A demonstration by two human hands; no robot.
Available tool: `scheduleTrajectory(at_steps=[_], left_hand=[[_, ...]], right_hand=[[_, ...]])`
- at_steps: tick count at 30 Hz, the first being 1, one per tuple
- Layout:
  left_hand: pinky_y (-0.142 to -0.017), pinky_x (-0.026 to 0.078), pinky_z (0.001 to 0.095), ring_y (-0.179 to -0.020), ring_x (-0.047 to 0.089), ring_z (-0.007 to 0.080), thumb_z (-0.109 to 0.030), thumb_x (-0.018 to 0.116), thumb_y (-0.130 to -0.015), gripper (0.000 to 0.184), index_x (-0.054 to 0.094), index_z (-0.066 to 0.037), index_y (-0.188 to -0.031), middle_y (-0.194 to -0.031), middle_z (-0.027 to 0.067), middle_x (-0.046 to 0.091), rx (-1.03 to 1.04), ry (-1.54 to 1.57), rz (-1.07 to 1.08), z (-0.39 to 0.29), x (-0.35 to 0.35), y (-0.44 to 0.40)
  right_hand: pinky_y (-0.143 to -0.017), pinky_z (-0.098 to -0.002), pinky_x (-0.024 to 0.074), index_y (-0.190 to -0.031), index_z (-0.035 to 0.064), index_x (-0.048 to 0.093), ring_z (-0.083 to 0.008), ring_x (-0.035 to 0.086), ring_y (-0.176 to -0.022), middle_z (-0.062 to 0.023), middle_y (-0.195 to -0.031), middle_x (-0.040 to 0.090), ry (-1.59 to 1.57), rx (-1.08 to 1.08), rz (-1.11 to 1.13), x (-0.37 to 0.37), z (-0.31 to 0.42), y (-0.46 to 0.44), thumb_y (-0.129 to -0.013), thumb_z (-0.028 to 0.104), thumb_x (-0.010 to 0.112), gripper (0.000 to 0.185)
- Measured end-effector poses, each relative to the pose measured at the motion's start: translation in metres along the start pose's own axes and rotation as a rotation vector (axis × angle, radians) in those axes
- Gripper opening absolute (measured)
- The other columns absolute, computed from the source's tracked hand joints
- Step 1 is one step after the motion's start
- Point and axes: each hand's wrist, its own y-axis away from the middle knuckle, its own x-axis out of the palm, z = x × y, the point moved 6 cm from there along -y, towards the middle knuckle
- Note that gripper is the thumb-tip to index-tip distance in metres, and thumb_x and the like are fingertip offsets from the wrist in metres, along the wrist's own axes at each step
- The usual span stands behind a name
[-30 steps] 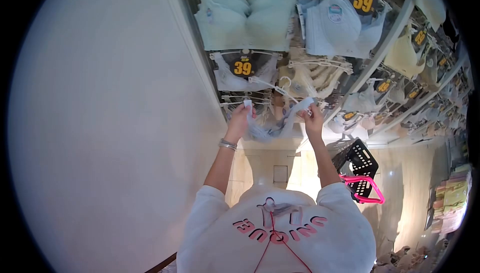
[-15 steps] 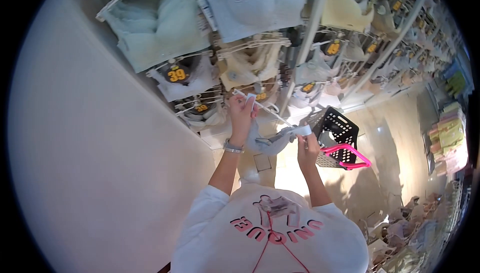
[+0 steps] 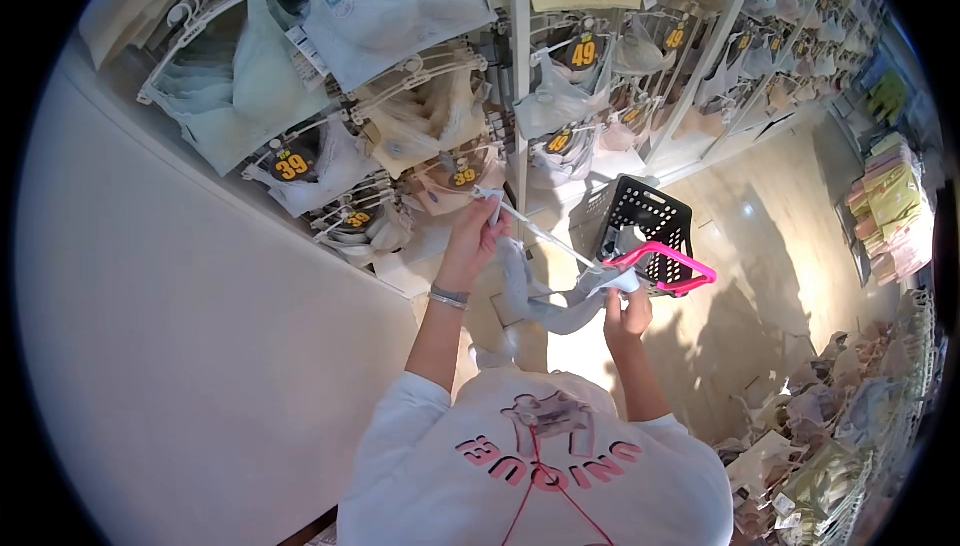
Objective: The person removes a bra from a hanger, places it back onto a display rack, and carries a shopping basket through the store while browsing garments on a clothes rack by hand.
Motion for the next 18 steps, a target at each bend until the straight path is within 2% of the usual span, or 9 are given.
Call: scheduleTrajectory(at_steps=[2,5,8,11,14,17,18], left_hand=[[-0.058,0.043,0.0204,-0.054,0.042,0.0049,-0.017,0.052,-0.095,0.031,0.052,0.004,-0.116,-0.073,0.0040,0.056,-0.098,0.142,0.074,0.013,0.011,0.004],[-0.057,0.042,0.0202,-0.052,0.038,0.0044,-0.016,0.054,-0.094,0.033,0.051,0.004,-0.120,-0.072,0.0023,0.054,-0.170,0.138,0.151,0.029,0.040,0.018],[-0.055,0.042,0.0204,-0.054,0.042,0.0049,-0.017,0.055,-0.093,0.020,0.054,0.000,-0.105,-0.072,0.0007,0.053,-0.089,0.079,-0.015,0.029,0.040,0.019],[-0.058,0.044,0.0217,-0.058,0.047,0.0058,-0.016,0.056,-0.093,0.020,0.054,0.000,-0.105,-0.072,0.0002,0.052,-0.093,-0.174,-0.004,0.036,0.040,0.011],[-0.063,0.046,0.0228,-0.064,0.053,0.0076,-0.015,0.055,-0.093,0.021,0.053,-0.001,-0.107,-0.080,0.0021,0.056,0.039,-0.173,0.042,0.058,0.031,0.000],[-0.069,0.047,0.0243,-0.075,0.056,0.0100,-0.016,0.053,-0.093,0.027,0.050,0.000,-0.115,-0.091,0.0048,0.058,-0.034,-0.142,0.077,0.073,0.041,0.000],[-0.070,0.047,0.0248,-0.078,0.056,0.0105,-0.017,0.053,-0.093,0.029,0.049,-0.001,-0.117,-0.093,0.0051,0.058,-0.131,-0.042,0.057,0.085,0.041,0.002]], right_hand=[[-0.070,-0.0371,0.0519,-0.107,-0.0071,0.057,-0.0338,0.065,-0.081,-0.0216,-0.094,0.064,0.000,-0.008,-0.014,-0.009,0.001,0.003,-0.073,-0.012,0.060,0.034],[-0.070,-0.0373,0.0518,-0.107,-0.0073,0.057,-0.0344,0.065,-0.081,-0.0218,-0.094,0.064,0.014,-0.002,-0.033,-0.025,-0.004,0.011,-0.074,-0.011,0.060,0.034],[-0.071,-0.0384,0.0517,-0.107,-0.0070,0.057,-0.0355,0.064,-0.082,-0.0219,-0.094,0.064,0.018,0.012,-0.065,-0.043,-0.005,0.020,-0.075,-0.009,0.060,0.032],[-0.074,-0.0402,0.0513,-0.105,-0.0054,0.056,-0.0368,0.064,-0.084,-0.0212,-0.095,0.064,0.034,-0.027,-0.064,-0.057,-0.002,0.029,-0.075,-0.008,0.060,0.031],[-0.075,-0.0407,0.0509,-0.104,-0.0033,0.055,-0.0360,0.063,-0.086,-0.0181,-0.095,0.065,0.081,-0.105,-0.053,-0.069,0.010,0.030,-0.074,-0.009,0.060,0.032],[-0.075,-0.0410,0.0507,-0.106,-0.0031,0.055,-0.0358,0.063,-0.087,-0.0182,-0.095,0.065,0.120,-0.063,-0.044,-0.082,0.006,0.037,-0.073,-0.009,0.059,0.033],[-0.076,-0.0401,0.0506,-0.105,-0.0030,0.056,-0.0358,0.063,-0.087,-0.0188,-0.096,0.065,0.122,-0.037,-0.093,-0.087,0.002,0.042,-0.074,-0.008,0.059,0.031]])
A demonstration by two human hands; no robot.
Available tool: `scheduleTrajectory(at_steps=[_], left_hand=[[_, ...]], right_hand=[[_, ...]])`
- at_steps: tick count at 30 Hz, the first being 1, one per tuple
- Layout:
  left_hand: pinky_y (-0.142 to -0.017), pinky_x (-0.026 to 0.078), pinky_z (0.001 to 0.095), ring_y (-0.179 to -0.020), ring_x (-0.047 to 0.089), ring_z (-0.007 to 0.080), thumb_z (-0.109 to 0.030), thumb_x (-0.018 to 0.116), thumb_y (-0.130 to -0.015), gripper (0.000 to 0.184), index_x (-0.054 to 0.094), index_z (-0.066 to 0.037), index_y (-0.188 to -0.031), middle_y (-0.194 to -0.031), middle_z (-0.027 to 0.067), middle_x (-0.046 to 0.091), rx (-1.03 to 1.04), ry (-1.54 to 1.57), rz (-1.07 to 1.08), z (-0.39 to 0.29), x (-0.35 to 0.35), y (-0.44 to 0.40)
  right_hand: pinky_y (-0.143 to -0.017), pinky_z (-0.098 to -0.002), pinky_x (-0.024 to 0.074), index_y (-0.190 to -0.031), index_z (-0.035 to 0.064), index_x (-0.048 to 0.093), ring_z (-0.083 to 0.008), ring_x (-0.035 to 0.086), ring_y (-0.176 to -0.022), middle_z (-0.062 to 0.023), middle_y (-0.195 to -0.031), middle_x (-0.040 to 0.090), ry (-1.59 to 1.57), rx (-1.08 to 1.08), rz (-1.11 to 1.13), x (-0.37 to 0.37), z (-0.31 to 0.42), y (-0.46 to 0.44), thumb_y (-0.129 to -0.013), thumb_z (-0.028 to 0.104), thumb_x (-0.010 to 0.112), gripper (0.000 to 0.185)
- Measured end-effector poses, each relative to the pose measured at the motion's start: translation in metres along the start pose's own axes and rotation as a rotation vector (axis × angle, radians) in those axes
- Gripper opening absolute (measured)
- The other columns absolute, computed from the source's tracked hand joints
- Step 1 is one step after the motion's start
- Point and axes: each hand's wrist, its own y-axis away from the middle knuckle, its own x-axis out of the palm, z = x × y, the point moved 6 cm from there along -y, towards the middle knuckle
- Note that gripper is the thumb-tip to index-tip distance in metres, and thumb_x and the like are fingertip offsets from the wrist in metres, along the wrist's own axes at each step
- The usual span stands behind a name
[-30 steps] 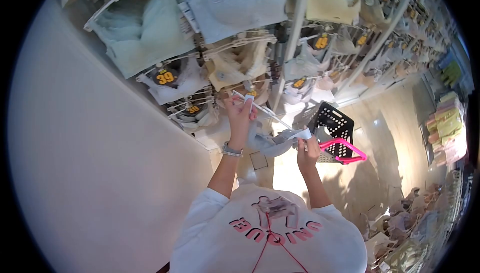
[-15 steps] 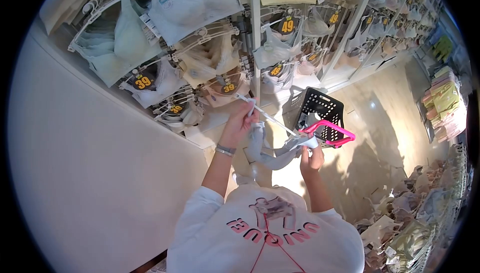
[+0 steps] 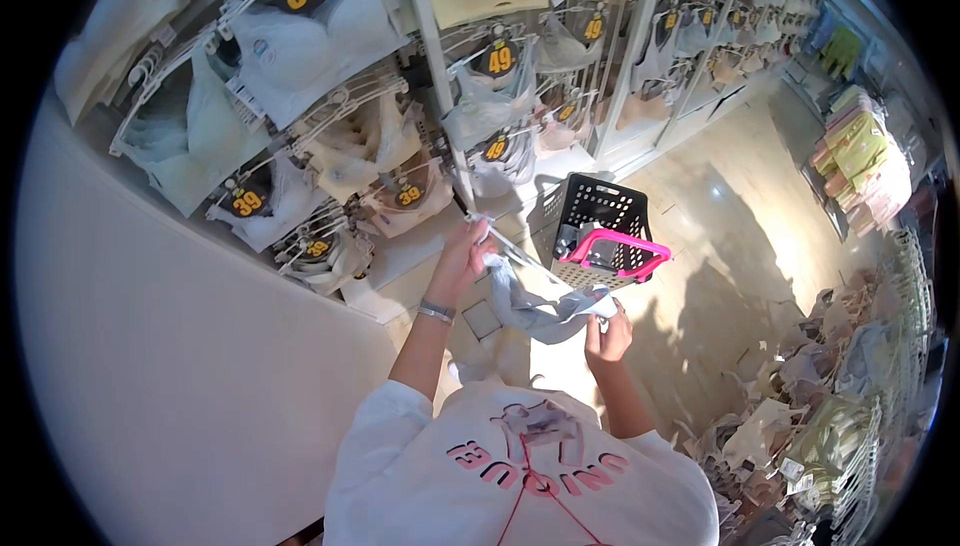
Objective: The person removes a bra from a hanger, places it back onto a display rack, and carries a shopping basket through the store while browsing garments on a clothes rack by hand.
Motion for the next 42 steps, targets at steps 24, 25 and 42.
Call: scheduleTrajectory(at_steps=[24,25,42], left_hand=[[-0.046,0.039,0.0175,-0.051,0.040,0.0044,-0.016,0.055,-0.093,0.021,0.053,-0.002,-0.108,-0.099,0.0126,0.057,-0.085,0.104,-0.194,0.061,0.005,0.048],[-0.047,0.040,0.0181,-0.050,0.040,0.0045,-0.016,0.054,-0.093,0.024,0.052,-0.002,-0.112,-0.100,0.0116,0.057,-0.039,0.109,-0.301,0.053,0.018,0.046],[-0.047,0.041,0.0188,-0.045,0.040,0.0051,-0.013,0.050,-0.091,0.023,0.055,-0.001,-0.111,-0.087,0.0191,0.065,-1.091,-0.187,0.505,0.149,0.067,0.063]], right_hand=[[-0.093,-0.0307,0.0391,-0.116,0.0015,0.056,-0.0132,0.057,-0.097,-0.0045,-0.108,0.059,-1.078,0.955,-0.134,-0.035,-0.039,0.104,-0.090,0.007,0.058,0.027],[-0.093,-0.0312,0.0393,-0.114,0.0023,0.057,-0.0161,0.055,-0.097,-0.0048,-0.101,0.059,-0.921,0.909,-0.101,-0.036,-0.024,0.097,-0.087,0.009,0.063,0.028],[-0.063,-0.0246,0.0477,-0.110,0.0015,0.047,-0.0083,0.054,-0.071,-0.0032,-0.084,0.057,-0.322,0.933,-0.108,-0.017,-0.005,0.080,-0.088,0.021,0.064,0.034]])
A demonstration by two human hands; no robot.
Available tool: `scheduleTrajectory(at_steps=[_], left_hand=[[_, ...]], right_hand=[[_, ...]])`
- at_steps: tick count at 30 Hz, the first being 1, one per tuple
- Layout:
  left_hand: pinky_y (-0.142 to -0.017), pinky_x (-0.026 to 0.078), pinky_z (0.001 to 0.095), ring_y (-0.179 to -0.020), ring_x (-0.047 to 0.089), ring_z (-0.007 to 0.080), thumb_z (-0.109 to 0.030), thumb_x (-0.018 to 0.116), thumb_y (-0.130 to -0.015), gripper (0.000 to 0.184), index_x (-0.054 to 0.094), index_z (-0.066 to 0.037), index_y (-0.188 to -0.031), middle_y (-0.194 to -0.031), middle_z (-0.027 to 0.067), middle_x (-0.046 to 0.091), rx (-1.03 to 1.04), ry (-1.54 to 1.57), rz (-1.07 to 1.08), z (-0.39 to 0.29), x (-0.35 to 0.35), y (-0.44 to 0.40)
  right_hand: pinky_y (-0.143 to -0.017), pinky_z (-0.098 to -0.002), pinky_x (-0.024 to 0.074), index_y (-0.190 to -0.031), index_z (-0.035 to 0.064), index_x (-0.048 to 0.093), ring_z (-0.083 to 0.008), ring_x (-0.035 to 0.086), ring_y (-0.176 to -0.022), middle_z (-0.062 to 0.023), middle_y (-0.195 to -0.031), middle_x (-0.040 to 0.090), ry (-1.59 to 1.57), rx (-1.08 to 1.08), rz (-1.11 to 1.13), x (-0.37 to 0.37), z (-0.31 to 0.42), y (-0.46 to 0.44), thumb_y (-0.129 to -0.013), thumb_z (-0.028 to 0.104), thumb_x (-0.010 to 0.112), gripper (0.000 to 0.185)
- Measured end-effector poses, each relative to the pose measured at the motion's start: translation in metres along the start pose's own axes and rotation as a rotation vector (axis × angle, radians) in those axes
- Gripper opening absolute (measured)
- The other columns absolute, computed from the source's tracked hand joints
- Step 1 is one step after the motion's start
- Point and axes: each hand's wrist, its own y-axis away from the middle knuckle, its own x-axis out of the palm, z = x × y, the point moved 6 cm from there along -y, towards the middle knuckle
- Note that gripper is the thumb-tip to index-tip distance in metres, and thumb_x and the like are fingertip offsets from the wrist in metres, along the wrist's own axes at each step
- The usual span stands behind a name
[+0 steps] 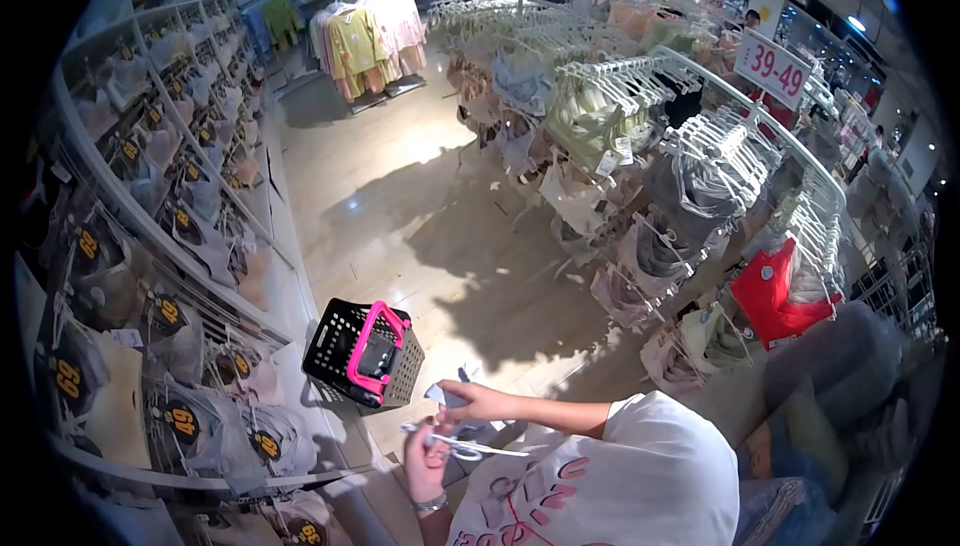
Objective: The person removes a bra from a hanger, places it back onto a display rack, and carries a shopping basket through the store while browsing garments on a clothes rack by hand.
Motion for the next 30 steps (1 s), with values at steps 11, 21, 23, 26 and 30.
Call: scheduleTrajectory(at_steps=[11,21,23,26,30], left_hand=[[-0.034,0.036,0.0218,-0.060,0.059,0.0162,-0.017,0.044,-0.094,0.018,0.052,-0.005,-0.105,-0.072,0.0082,0.056,-0.103,-0.323,0.087,0.015,0.001,-0.006],[-0.061,0.049,0.0297,-0.070,0.058,0.0141,-0.032,0.047,-0.097,0.028,0.056,-0.006,-0.102,-0.085,0.0048,0.060,0.073,-0.310,-0.016,-0.003,-0.037,0.012],[-0.060,0.049,0.0292,-0.068,0.057,0.0134,-0.035,0.047,-0.097,0.031,0.056,-0.006,-0.102,-0.084,0.0042,0.060,0.063,-0.315,-0.044,-0.002,-0.041,0.018],[-0.059,0.048,0.0281,-0.066,0.056,0.0123,-0.038,0.046,-0.097,0.034,0.056,-0.006,-0.102,-0.084,0.0035,0.060,0.014,-0.266,-0.056,0.001,-0.060,0.016],[-0.062,0.047,0.0270,-0.066,0.055,0.0110,-0.033,0.048,-0.097,0.029,0.057,-0.005,-0.101,-0.078,0.0037,0.060,0.030,-0.370,-0.135,-0.011,-0.066,0.022]], right_hand=[[-0.054,-0.0242,0.0470,-0.119,0.0011,0.044,-0.0093,0.054,-0.065,-0.0056,-0.082,0.058,-0.001,0.196,-0.183,0.027,-0.019,0.015,-0.090,0.023,0.061,0.041],[-0.076,-0.0404,0.0449,-0.097,-0.0004,0.048,-0.0339,0.056,-0.088,-0.0202,-0.091,0.055,0.302,-0.079,0.072,0.076,-0.008,-0.002,-0.091,0.019,0.051,0.021],[-0.069,-0.0386,0.0476,-0.103,-0.0001,0.049,-0.0314,0.061,-0.078,-0.0191,-0.085,0.060,0.165,0.009,-0.006,0.076,-0.004,-0.001,-0.090,0.021,0.054,0.026],[-0.061,-0.0348,0.0497,-0.111,0.0002,0.049,-0.0233,0.063,-0.068,-0.0167,-0.081,0.063,0.167,0.022,-0.101,0.081,-0.035,-0.004,-0.090,0.020,0.056,0.030],[-0.058,-0.0311,0.0497,-0.114,-0.0006,0.050,-0.0184,0.063,-0.064,-0.0122,-0.073,0.063,-0.032,0.225,0.004,0.085,-0.033,-0.009,-0.088,0.016,0.058,0.031]])
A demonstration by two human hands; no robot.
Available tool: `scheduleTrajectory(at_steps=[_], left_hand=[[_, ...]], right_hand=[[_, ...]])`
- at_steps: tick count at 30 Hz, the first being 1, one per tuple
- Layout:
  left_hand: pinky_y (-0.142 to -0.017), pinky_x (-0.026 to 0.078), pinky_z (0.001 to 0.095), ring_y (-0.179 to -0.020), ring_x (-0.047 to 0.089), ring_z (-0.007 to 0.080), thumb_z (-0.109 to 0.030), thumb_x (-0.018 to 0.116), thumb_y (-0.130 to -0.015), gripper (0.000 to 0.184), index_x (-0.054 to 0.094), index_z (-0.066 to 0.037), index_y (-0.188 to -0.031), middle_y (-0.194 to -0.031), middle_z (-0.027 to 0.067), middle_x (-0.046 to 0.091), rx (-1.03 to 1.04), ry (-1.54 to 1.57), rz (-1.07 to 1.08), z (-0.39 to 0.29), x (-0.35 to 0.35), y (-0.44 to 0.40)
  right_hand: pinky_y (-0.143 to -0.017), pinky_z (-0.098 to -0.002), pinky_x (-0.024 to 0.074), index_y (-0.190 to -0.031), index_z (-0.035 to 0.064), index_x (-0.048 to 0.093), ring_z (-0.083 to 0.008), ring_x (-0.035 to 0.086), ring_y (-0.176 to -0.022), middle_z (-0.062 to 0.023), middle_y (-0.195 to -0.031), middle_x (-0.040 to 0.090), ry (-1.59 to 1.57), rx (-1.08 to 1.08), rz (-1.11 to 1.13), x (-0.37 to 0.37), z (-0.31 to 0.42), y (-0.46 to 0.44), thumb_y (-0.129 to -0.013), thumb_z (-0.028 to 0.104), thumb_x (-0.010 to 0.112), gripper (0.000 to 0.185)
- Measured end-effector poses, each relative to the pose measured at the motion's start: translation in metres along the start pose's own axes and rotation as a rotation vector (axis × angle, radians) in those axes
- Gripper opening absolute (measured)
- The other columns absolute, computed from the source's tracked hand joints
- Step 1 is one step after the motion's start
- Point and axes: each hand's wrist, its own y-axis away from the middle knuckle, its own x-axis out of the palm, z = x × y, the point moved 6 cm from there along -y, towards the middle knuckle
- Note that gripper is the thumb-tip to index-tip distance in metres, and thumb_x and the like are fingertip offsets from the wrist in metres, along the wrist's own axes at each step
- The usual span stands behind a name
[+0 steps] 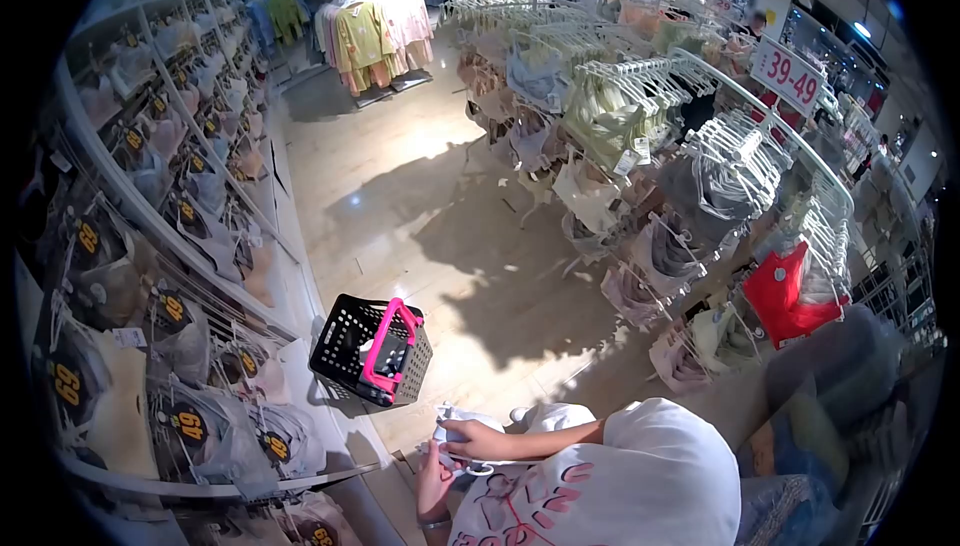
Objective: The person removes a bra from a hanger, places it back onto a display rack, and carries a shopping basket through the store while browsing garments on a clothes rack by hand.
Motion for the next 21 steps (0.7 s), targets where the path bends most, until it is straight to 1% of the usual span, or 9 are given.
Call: scheduleTrajectory(at_steps=[3,6,7,8,11,12,15,17,21], left_hand=[[-0.062,0.047,0.0261,-0.065,0.054,0.0114,-0.021,0.053,-0.095,0.020,0.055,-0.003,-0.103,-0.077,0.0032,0.059,0.014,-0.128,0.069,-0.006,-0.004,-0.002],[-0.063,0.048,0.0247,-0.068,0.056,0.0119,-0.013,0.054,-0.093,0.018,0.054,0.000,-0.105,-0.082,0.0042,0.060,0.074,-0.258,0.205,-0.016,-0.005,-0.007],[-0.064,0.048,0.0242,-0.070,0.058,0.0122,-0.011,0.055,-0.092,0.018,0.054,0.001,-0.106,-0.084,0.0050,0.062,0.105,-0.309,0.253,-0.018,-0.007,-0.009],[-0.065,0.049,0.0240,-0.075,0.060,0.0137,-0.008,0.055,-0.091,0.020,0.052,0.001,-0.108,-0.094,0.0068,0.062,0.080,-0.273,0.256,-0.012,-0.018,-0.015],[-0.065,0.049,0.0249,-0.076,0.061,0.0144,-0.005,0.054,-0.090,0.025,0.049,0.001,-0.114,-0.098,0.0075,0.061,0.152,-0.074,0.128,-0.003,-0.029,-0.026],[-0.064,0.049,0.0248,-0.075,0.060,0.0140,-0.004,0.054,-0.090,0.033,0.045,0.001,-0.121,-0.096,0.0072,0.060,0.202,-0.029,0.055,-0.009,-0.024,-0.025],[-0.062,0.048,0.0237,-0.073,0.058,0.0123,-0.004,0.054,-0.090,0.037,0.043,0.000,-0.125,-0.091,0.0063,0.060,0.188,-0.014,0.069,-0.025,-0.020,-0.024],[-0.061,0.047,0.0233,-0.071,0.057,0.0113,-0.005,0.054,-0.090,0.038,0.042,0.000,-0.127,-0.089,0.0060,0.060,0.176,-0.038,0.084,-0.031,-0.019,-0.027],[-0.060,0.045,0.0220,-0.069,0.055,0.0097,-0.008,0.054,-0.091,0.038,0.043,0.000,-0.127,-0.084,0.0052,0.059,0.184,-0.122,0.100,-0.049,-0.012,-0.029]], right_hand=[[-0.055,-0.0265,0.0453,-0.119,-0.0012,0.050,-0.0093,0.057,-0.061,-0.0065,-0.070,0.063,0.122,-0.338,-0.205,-0.002,-0.005,-0.009,-0.091,0.014,0.057,0.033],[-0.052,-0.0242,0.0419,-0.119,-0.0002,0.052,-0.0068,0.053,-0.060,-0.0035,-0.069,0.061,-0.037,0.000,-0.035,-0.002,-0.015,-0.013,-0.089,0.013,0.058,0.033],[-0.051,-0.0239,0.0409,-0.119,0.0000,0.052,-0.0065,0.052,-0.059,-0.0027,-0.068,0.060,-0.053,-0.005,-0.052,-0.001,-0.013,-0.014,-0.089,0.013,0.059,0.033],[-0.051,-0.0236,0.0399,-0.119,0.0002,0.052,-0.0062,0.051,-0.058,-0.0019,-0.067,0.059,-0.067,-0.012,-0.070,-0.001,-0.012,-0.015,-0.089,0.013,0.059,0.033],[-0.049,-0.0246,0.0385,-0.118,-0.0006,0.053,-0.0065,0.048,-0.055,-0.0016,-0.064,0.056,-0.030,0.020,-0.131,-0.004,-0.009,-0.020,-0.088,0.013,0.060,0.033],[-0.049,-0.0249,0.0386,-0.117,-0.0009,0.053,-0.0065,0.048,-0.055,-0.0018,-0.064,0.056,-0.002,0.021,-0.154,-0.003,-0.010,-0.023,-0.088,0.013,0.060,0.033],[-0.050,-0.0255,0.0393,-0.115,-0.0016,0.054,-0.0068,0.048,-0.056,-0.0022,-0.063,0.056,0.007,0.004,-0.190,-0.001,-0.009,-0.027,-0.087,0.012,0.060,0.031],[-0.051,-0.0252,0.0396,-0.114,-0.0016,0.054,-0.0066,0.049,-0.057,-0.0021,-0.065,0.056,-0.035,-0.036,-0.194,0.001,-0.012,-0.032,-0.087,0.011,0.060,0.030],[-0.059,-0.0252,0.0431,-0.110,-0.0029,0.055,-0.0072,0.052,-0.067,-0.0042,-0.073,0.060,-0.015,0.022,-0.247,-0.003,-0.015,-0.044,-0.086,0.008,0.059,0.026]])
